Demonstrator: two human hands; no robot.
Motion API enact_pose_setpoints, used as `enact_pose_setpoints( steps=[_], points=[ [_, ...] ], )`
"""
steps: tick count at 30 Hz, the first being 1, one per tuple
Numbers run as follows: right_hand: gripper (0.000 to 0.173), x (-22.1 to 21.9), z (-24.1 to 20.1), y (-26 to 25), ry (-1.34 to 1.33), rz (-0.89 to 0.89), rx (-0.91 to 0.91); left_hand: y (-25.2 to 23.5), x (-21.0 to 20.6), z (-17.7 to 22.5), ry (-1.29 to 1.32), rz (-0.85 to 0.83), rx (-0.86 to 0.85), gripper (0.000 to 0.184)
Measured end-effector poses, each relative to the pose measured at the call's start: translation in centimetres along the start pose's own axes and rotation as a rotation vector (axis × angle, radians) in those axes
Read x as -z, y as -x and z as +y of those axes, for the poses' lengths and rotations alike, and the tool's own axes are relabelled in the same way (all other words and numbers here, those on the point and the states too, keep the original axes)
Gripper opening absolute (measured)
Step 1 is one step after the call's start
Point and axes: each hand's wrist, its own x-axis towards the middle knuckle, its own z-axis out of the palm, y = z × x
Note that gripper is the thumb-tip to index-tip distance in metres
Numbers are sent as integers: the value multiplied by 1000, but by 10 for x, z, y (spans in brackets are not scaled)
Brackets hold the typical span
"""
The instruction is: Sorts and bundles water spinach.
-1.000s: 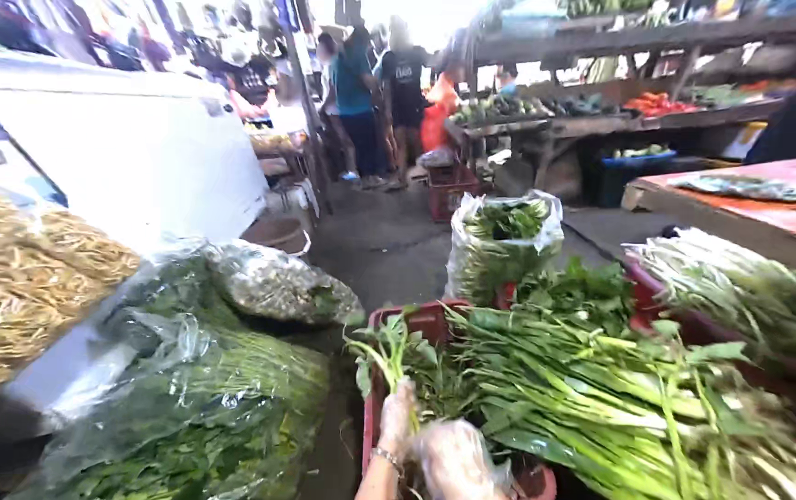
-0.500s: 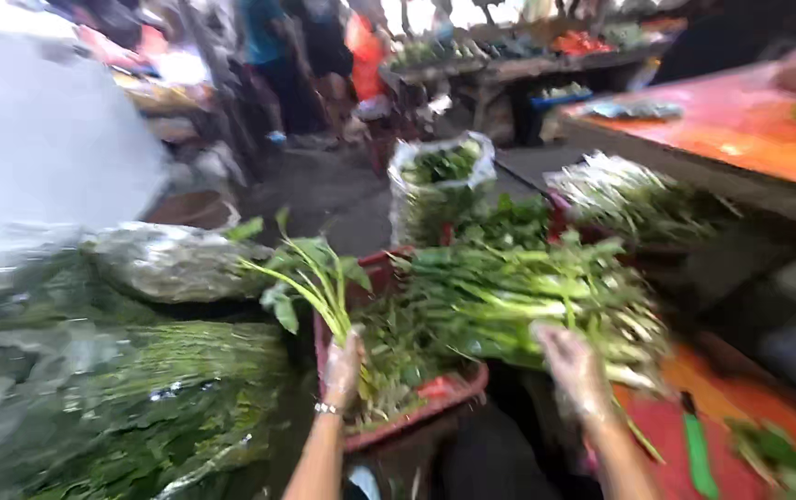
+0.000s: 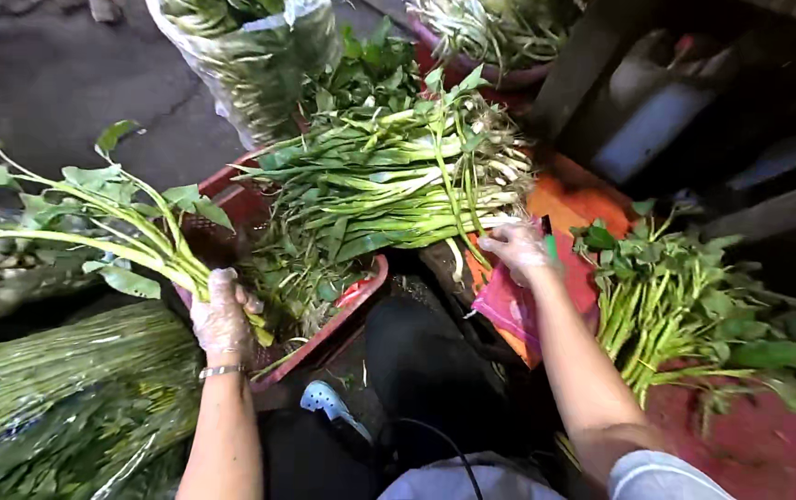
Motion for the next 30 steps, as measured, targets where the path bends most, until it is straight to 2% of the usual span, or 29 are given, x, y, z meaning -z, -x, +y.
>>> enact_pose_setpoints(
  steps=[3, 6, 10, 14, 17, 19, 25, 27, 30],
  points=[
    [35, -3, -18, -8, -20, 5, -17, 0, -1, 0, 4, 8, -2, 23],
    [35, -7, -35, -11, -78, 23, 46, 2, 0, -1, -10, 21, 6, 24],
    [50, -23, -50, -21, 10, -70, -8, -2, -1, -2, 18, 16, 14, 21],
    [44, -22, -58, -6, 0, 9, -16, 1, -1, 2, 37, 16, 26, 21],
    [43, -10, -70, 7, -115, 190, 148, 4, 3, 8, 30, -22, 18, 32],
    [42, -6, -87, 14, -234, 281, 279, 7, 2, 11, 40, -22, 38, 32],
    [35, -22, -172, 40, -575, 337, 557, 13, -7, 22, 117, -20, 143, 32],
    [32, -32, -203, 45, -654, 279, 686, 14, -8, 24, 194, -26, 145, 29],
    [34, -52, -249, 63, -678, 47, 768, 13, -6, 22, 288, -57, 114, 28]
  ],
)
